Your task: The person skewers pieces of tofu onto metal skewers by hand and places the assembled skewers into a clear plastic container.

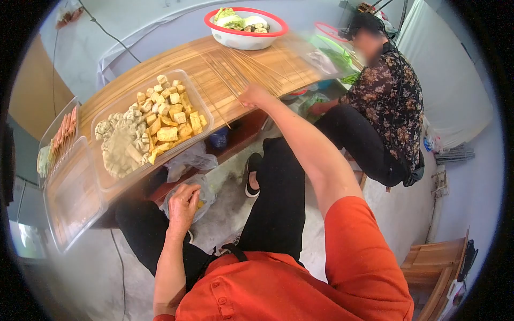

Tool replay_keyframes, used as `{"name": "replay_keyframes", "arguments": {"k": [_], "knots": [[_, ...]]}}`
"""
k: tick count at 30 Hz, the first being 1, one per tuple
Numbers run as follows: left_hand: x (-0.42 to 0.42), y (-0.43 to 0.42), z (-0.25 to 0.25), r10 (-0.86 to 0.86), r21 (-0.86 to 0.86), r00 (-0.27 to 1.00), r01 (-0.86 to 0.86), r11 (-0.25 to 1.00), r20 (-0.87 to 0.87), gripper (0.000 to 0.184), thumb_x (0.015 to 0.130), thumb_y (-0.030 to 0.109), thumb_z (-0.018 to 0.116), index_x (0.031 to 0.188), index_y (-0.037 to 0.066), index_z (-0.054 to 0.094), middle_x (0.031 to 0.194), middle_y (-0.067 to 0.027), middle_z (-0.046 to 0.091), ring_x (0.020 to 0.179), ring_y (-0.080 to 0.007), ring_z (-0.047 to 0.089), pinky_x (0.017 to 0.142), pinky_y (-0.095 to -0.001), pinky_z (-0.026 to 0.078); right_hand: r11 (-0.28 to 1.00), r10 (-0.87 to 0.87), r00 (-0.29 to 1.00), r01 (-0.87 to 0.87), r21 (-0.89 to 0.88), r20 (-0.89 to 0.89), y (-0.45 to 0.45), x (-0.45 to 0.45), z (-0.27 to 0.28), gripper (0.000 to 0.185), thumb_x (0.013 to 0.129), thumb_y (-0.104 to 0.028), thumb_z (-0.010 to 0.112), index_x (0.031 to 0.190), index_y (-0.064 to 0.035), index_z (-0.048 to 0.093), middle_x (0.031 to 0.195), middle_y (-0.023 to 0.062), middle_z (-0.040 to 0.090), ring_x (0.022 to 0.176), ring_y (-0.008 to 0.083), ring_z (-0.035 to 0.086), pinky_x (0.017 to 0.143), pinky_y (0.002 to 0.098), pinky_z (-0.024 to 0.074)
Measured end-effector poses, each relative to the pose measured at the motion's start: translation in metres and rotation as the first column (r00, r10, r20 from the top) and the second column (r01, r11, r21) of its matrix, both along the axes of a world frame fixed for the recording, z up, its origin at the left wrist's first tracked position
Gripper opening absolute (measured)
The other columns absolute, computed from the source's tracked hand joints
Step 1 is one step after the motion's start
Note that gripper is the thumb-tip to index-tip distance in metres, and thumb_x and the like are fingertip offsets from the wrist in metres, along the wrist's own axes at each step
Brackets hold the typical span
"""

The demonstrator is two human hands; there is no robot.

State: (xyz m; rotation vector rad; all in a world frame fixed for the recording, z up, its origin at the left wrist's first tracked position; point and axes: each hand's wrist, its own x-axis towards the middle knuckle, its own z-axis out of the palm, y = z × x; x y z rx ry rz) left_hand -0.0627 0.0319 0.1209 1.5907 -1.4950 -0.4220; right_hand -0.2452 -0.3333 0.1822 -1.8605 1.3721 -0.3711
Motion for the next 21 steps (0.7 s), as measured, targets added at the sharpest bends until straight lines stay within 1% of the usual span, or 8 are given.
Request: {"name": "replay_keyframes", "arguments": {"k": [4,6,7,9,10,12,16,21], "knots": [[-0.001,-0.003,-0.002,-0.007,0.016,1.000,0.007,1.000,-0.003,0.015,0.083,0.006,0.065,0.098,0.004,0.067,0.087,-0.0128,0.062,0.073,-0.0321,0.063,0.064,-0.0384,0.048,0.999,0.009,0.996,-0.012,0.035,0.090,-0.003,-0.004,-0.003,0.018,0.073,-0.007,0.062,0.057,-0.0050,0.054,0.049,0.0010,0.050,0.037,0.0089,0.041,0.035,0.0255,0.0279],[-0.002,0.000,-0.002,-0.008,0.018,1.000,0.008,1.000,-0.003,0.015,0.083,0.006,0.065,0.098,0.004,0.067,0.087,-0.0127,0.062,0.073,-0.0317,0.063,0.064,-0.0384,0.048,0.988,0.089,0.996,-0.088,-0.131,0.005,0.005,-0.004,0.003,0.018,0.074,-0.012,0.062,0.059,-0.0044,0.057,0.051,0.0050,0.054,0.039,0.0117,0.047,0.039,0.0272,0.0340],[-0.003,0.000,-0.004,-0.009,0.018,1.000,0.009,1.000,0.005,0.016,0.083,0.006,0.065,0.098,0.004,0.067,0.087,-0.0128,0.062,0.073,-0.0318,0.063,0.064,-0.0384,0.048,0.988,0.090,0.996,-0.088,-0.129,0.007,0.007,-0.002,0.004,0.018,0.074,-0.012,0.062,0.059,-0.0044,0.057,0.051,0.0050,0.054,0.039,0.0117,0.047,0.039,0.0272,0.0340],[-0.002,-0.002,-0.007,-0.011,0.017,1.000,0.010,1.000,0.014,0.016,0.083,0.006,0.065,0.098,0.004,0.067,0.087,-0.0129,0.062,0.073,-0.0319,0.063,0.064,-0.0383,0.048,0.891,-0.029,0.952,-0.114,-0.440,-0.305,0.010,0.005,0.004,0.013,0.077,-0.015,0.061,0.071,-0.0082,0.070,0.070,0.0158,0.068,0.071,0.0294,0.068,0.064,0.0396,0.0522],[-0.002,-0.002,-0.006,-0.010,0.016,1.000,0.009,1.000,0.007,0.016,0.083,0.005,0.065,0.098,0.004,0.067,0.087,-0.0131,0.062,0.073,-0.0320,0.063,0.064,-0.0383,0.048,0.891,-0.029,0.952,-0.113,-0.440,-0.304,0.012,0.007,0.004,0.013,0.077,-0.015,0.061,0.071,-0.0082,0.070,0.070,0.0158,0.068,0.071,0.0294,0.068,0.064,0.0396,0.0522],[-0.004,0.001,-0.002,-0.006,0.017,1.000,0.006,1.000,0.000,0.016,0.082,0.005,0.065,0.098,0.004,0.067,0.087,-0.0133,0.062,0.073,-0.0321,0.063,0.064,-0.0383,0.048,0.790,-0.173,0.872,-0.155,-0.593,-0.458,0.020,0.011,0.008,0.015,0.080,-0.014,0.060,0.086,-0.0080,0.073,0.089,0.0185,0.070,0.087,0.0330,0.068,0.073,0.0429,0.0530],[0.000,0.000,-0.008,-0.008,0.022,1.000,0.008,1.000,-0.004,0.016,0.082,0.005,0.065,0.098,0.003,0.066,0.087,-0.0139,0.062,0.073,-0.0326,0.063,0.064,-0.0382,0.048,0.797,-0.212,0.834,-0.155,-0.584,-0.510,0.021,0.021,0.009,0.017,0.081,-0.014,0.061,0.092,-0.0064,0.072,0.094,0.0173,0.070,0.088,0.0328,0.068,0.073,0.0426,0.0535],[-0.002,0.002,-0.006,-0.004,0.023,1.000,0.004,1.000,0.020,0.016,0.082,0.005,0.066,0.098,0.004,0.066,0.086,-0.0138,0.062,0.074,-0.0329,0.063,0.064,-0.0387,0.048,0.795,-0.156,0.769,-0.275,-0.541,-0.619,0.027,0.029,0.021,0.022,0.080,-0.014,0.059,0.095,-0.0032,0.069,0.096,0.0187,0.069,0.092,0.0340,0.067,0.076,0.0441,0.0529]]}}
